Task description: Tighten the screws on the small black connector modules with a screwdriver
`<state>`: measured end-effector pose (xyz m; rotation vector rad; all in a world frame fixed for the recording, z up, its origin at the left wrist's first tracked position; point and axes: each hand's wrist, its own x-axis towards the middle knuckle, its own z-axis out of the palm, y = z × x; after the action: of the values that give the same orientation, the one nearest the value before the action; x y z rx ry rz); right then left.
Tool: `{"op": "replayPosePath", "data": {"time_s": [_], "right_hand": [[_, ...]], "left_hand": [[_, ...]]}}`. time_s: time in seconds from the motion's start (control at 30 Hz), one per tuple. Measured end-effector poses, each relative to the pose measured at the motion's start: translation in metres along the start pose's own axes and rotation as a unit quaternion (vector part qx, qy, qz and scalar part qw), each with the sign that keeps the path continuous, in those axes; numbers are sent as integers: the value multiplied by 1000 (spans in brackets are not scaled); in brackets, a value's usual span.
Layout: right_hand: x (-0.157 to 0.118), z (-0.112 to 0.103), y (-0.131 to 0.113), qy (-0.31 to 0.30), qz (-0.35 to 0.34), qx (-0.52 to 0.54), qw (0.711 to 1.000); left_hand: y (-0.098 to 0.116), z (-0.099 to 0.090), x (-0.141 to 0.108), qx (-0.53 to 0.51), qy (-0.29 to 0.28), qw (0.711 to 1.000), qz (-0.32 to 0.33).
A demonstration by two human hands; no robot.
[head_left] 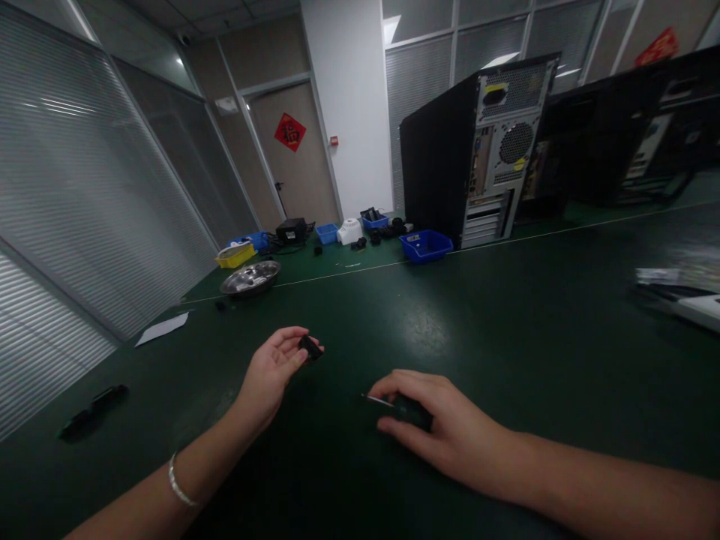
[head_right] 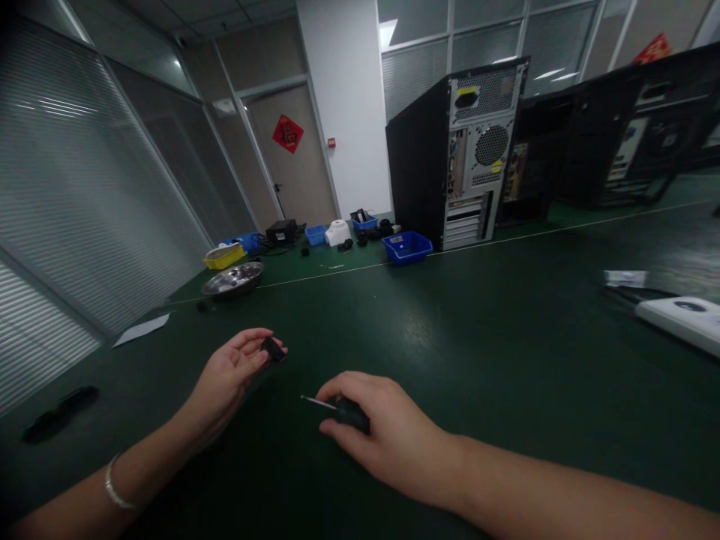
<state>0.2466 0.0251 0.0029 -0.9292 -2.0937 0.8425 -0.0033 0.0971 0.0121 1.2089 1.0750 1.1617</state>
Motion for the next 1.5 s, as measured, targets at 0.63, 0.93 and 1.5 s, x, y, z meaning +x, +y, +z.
{"op": "replayPosePath", "data": {"time_s": [0.63, 0.93, 1.5], "right_hand": [[3, 0, 0, 13, 10, 9, 1000], [3, 0, -2, 13, 11, 18, 1000], [2, 2, 3, -11, 2, -18, 1000]], "left_hand": [[-8, 13, -14, 7, -74, 997, -27], [-9, 20, -22, 36, -158, 986, -40], [-3, 24, -29, 143, -192, 970, 45]]}}
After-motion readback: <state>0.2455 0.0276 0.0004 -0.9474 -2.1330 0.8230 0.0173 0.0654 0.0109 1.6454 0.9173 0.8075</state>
